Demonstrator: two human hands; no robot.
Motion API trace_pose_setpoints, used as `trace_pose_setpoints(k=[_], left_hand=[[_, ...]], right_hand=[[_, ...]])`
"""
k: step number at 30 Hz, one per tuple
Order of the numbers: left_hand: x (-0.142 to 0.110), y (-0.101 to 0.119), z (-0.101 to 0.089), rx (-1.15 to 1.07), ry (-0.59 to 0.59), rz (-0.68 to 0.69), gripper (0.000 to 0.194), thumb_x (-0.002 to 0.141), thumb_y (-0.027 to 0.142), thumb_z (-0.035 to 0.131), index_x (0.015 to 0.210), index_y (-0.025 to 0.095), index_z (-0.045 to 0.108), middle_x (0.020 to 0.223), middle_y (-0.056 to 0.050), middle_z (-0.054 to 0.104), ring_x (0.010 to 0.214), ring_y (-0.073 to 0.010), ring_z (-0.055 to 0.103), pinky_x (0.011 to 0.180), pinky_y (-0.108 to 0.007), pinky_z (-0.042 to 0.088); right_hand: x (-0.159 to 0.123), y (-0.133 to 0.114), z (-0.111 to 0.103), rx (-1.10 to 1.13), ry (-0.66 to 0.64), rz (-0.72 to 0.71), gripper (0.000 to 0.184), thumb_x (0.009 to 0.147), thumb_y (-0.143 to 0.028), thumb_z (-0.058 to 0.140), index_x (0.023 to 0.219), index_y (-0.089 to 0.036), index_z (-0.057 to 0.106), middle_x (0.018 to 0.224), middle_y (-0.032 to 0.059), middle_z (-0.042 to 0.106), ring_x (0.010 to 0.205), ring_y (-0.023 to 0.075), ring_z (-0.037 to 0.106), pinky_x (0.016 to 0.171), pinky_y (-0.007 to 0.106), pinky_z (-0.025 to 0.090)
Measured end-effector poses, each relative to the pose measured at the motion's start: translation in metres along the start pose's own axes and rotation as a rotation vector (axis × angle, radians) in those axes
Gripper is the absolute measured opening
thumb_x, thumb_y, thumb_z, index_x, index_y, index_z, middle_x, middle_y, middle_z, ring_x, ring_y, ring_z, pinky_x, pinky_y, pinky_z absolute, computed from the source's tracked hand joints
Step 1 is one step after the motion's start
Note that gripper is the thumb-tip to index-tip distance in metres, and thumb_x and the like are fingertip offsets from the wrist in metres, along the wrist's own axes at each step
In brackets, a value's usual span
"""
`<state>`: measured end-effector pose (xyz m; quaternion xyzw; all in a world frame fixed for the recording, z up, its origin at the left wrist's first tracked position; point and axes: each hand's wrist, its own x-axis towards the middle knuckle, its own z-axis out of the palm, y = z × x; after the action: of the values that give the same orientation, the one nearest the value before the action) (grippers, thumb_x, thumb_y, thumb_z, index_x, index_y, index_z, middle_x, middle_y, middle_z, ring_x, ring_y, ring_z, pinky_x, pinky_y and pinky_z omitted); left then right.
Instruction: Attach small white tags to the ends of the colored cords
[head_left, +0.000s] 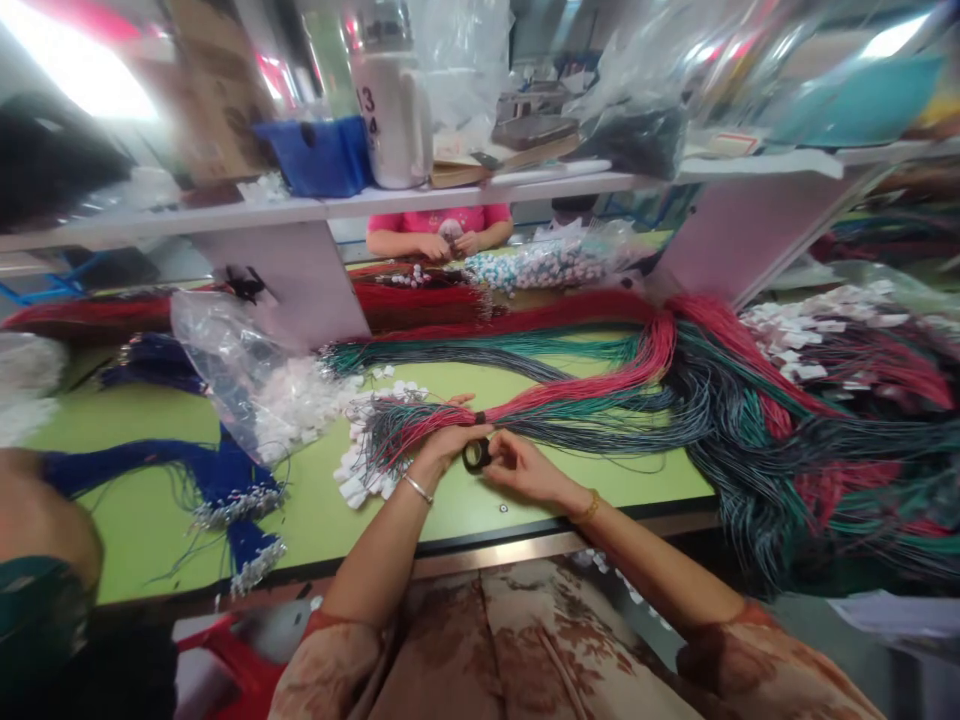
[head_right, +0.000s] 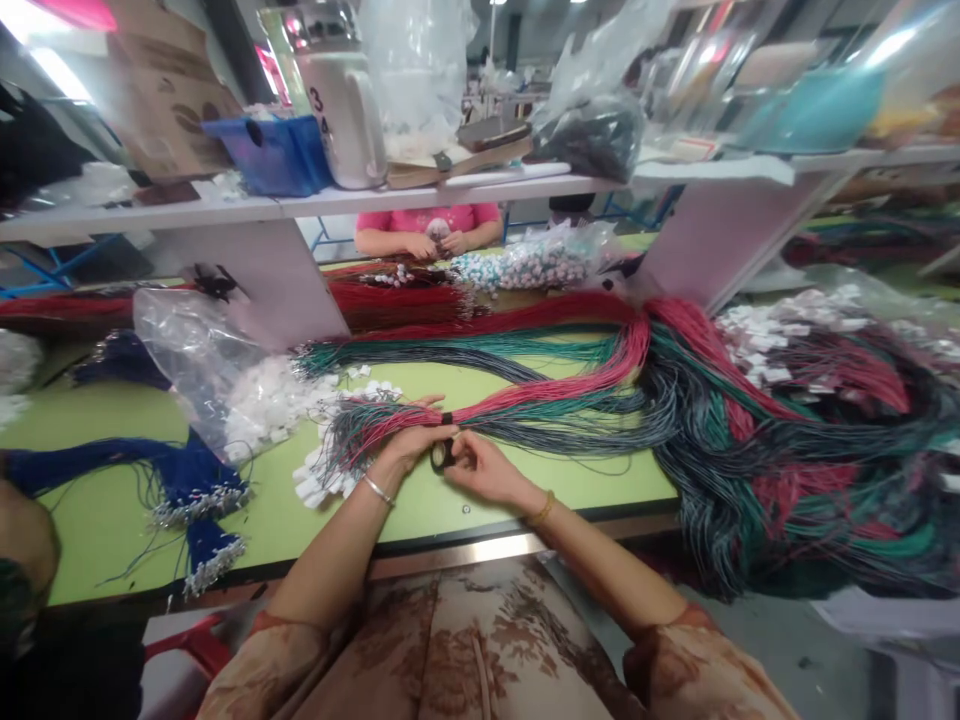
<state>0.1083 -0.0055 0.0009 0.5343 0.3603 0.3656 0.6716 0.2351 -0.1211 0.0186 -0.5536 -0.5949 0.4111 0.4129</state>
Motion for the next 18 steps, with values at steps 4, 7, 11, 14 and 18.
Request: trace_pose_setpoints(k=[4,7,11,14,18], left_hand=[[-0.004,0.008,0.001,0.324,-0.109,0.121,0.049,0.064,0.024,0.074,0.112,0.020,0.063,0.093,-0.006,0.062,0.083,-0.0182,0.061,0.083,-0.035,0.050],[-0.007,0.016,0.002,0.644,-0.046,0.396,0.057,0.070,0.025,0.071,0.125,0.027,0.059,0.129,-0.009,0.052,0.123,-0.0274,0.047,0.110,-0.044,0.033],[-0.009,0.023,-0.002,0.821,-0.020,0.481,0.056,0.078,0.029,0.066,0.133,0.031,0.053,0.148,-0.007,0.036,0.141,-0.0306,0.026,0.117,-0.048,0.018],[-0.009,0.020,-0.004,0.786,-0.057,0.473,0.068,0.072,0.034,0.073,0.136,0.029,0.049,0.149,-0.009,0.035,0.141,-0.0313,0.026,0.117,-0.048,0.019],[-0.008,0.006,0.007,0.599,-0.064,0.457,0.058,0.082,0.042,0.061,0.137,0.025,0.048,0.146,-0.010,0.042,0.139,-0.0264,0.033,0.116,-0.043,0.025]], right_hand=[[0.024,-0.017,-0.041,-0.292,0.148,-0.078,0.018,0.085,-0.034,0.053,0.081,-0.018,0.057,0.072,0.0015,0.061,0.062,0.0118,0.049,0.059,0.024,0.037],[0.063,-0.026,-0.055,-0.436,0.276,-0.076,0.017,0.085,-0.032,0.053,0.087,-0.016,0.059,0.085,0.0055,0.066,0.072,0.0138,0.053,0.065,0.024,0.039],[0.106,-0.017,-0.042,-0.366,-0.175,0.006,0.014,0.075,-0.027,0.062,0.081,-0.014,0.064,0.078,0.0036,0.068,0.070,0.0145,0.056,0.065,0.024,0.041],[0.114,-0.005,-0.028,-0.232,-0.084,-0.017,0.015,0.071,-0.025,0.064,0.081,-0.014,0.065,0.080,0.0036,0.068,0.070,0.0144,0.057,0.066,0.024,0.042],[0.092,-0.011,-0.026,0.198,0.244,0.135,0.030,0.066,-0.032,0.070,0.088,-0.016,0.058,0.068,-0.0008,0.064,0.058,0.0121,0.055,0.057,0.023,0.043]])
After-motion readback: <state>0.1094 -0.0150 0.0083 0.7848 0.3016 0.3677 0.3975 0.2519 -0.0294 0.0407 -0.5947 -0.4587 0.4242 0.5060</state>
